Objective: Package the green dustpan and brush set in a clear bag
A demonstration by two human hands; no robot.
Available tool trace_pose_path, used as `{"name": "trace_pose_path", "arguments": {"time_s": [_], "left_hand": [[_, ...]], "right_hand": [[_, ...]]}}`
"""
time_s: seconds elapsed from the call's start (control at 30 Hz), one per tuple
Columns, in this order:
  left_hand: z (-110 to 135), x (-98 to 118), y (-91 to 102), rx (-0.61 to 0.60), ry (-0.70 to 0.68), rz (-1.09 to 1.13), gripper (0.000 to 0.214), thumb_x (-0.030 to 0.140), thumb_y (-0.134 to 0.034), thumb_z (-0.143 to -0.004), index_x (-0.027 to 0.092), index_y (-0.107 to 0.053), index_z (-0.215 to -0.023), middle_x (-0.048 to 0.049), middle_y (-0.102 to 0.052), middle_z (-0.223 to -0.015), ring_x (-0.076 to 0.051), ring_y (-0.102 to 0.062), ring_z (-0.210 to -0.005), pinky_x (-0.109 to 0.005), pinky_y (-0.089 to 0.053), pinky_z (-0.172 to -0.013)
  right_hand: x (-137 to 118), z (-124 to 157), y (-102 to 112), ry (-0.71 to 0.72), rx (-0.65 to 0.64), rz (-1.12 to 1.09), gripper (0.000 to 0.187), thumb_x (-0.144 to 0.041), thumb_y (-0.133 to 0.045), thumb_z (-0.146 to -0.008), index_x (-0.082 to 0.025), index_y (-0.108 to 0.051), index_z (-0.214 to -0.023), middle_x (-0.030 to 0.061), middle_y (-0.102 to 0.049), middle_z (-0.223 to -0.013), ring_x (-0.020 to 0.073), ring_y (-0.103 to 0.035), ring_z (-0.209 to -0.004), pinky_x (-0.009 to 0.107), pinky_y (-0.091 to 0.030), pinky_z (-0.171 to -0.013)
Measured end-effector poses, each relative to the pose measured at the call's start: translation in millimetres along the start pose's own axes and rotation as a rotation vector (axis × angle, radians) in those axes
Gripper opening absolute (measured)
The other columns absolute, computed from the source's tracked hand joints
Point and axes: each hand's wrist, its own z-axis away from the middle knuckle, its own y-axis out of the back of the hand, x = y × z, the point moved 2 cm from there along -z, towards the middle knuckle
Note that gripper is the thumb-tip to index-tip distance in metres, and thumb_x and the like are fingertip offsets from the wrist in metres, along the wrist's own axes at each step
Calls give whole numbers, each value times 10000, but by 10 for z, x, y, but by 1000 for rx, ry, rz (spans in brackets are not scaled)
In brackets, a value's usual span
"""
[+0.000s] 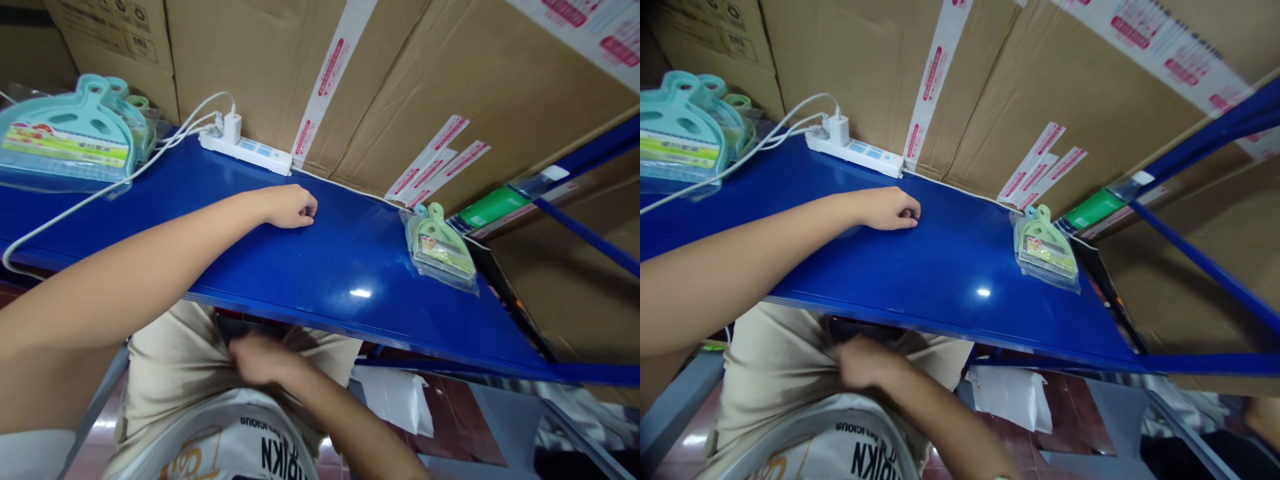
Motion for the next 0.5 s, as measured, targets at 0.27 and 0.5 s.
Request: {"name": "trace_pose_path", "arguments": {"time_s": [0.27,0.5], "left_hand": [[76,-128,279,181,132,-46,335,336,-604,-977,213,-835,-1186,-77,-832,-1073,-266,-758,-1086,-343,-539,-973],[503,-537,732,443,618,-84,541,408,-535,-1041,150,-695,-1489,-142,-620,-1601,-340,-531,-1455,-428,-408,-1238]], "right_hand": [[-297,1036,1603,161,571,90,331,-114,-501,-949,-260,-792,-1008,-28,-708,-761,177,-647,-721,320,-523,-755],[888,782,2468,-434,1171,23,309,-85,-472,-945,-211,-750,-897,49,-722,-858,195,-650,-853,338,-505,-923]]}}
